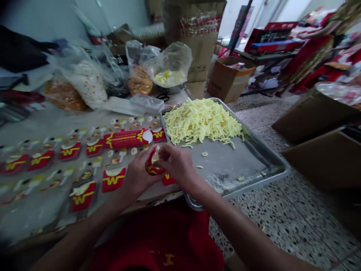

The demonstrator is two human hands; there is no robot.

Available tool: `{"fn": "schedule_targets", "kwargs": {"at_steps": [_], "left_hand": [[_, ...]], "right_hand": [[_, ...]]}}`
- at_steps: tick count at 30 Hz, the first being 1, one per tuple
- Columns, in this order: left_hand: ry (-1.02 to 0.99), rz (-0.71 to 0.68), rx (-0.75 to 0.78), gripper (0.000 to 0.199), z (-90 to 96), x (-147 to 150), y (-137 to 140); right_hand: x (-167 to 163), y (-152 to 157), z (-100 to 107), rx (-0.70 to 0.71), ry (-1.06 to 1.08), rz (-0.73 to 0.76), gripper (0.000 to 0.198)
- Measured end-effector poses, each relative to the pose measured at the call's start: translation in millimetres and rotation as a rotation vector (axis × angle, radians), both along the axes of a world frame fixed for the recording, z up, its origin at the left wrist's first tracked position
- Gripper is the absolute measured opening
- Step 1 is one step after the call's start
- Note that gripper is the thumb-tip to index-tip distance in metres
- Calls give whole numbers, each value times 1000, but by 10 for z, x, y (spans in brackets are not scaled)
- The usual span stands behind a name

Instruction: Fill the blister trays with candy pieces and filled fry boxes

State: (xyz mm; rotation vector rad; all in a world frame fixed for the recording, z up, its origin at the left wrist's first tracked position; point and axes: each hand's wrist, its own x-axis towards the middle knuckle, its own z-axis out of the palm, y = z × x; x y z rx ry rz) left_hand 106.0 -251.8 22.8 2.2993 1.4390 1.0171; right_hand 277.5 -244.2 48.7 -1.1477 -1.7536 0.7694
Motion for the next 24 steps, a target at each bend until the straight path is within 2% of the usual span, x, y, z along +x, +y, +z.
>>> {"fn": "schedule_targets", "kwargs": {"at_steps": [2,4,6,8,10,13,16,20,24], "left_hand": [[4,57,-13,92,-15,-141,-57],[9,81,-11,93,-18,-273,-109],[17,81,15,90,-13,-397,-166],[38,91,53,87,-11,-520,-228],[87,120,87,83,-15,-657,-294],[186,201,139,68,-13,-923,-410],[309,303,149,54,12,-1280,-563],[450,434,93,54,38,-1870,-804],[436,533,63,54,8,-2514,-1026]], "right_hand": [[-101,-41,1,76,-31,49,7],[-217,-84,32,89,-54,150,10],[-359,-125,78,11,-109,205,12],[-533,-167,112,-102,-193,197,13],[-739,-215,111,-144,-256,186,14],[-1101,-308,51,24,-303,172,15],[-1508,-390,-16,145,-296,187,14],[-2133,-417,-62,100,-278,346,13],[-2839,-431,-94,71,-276,482,14]]}}
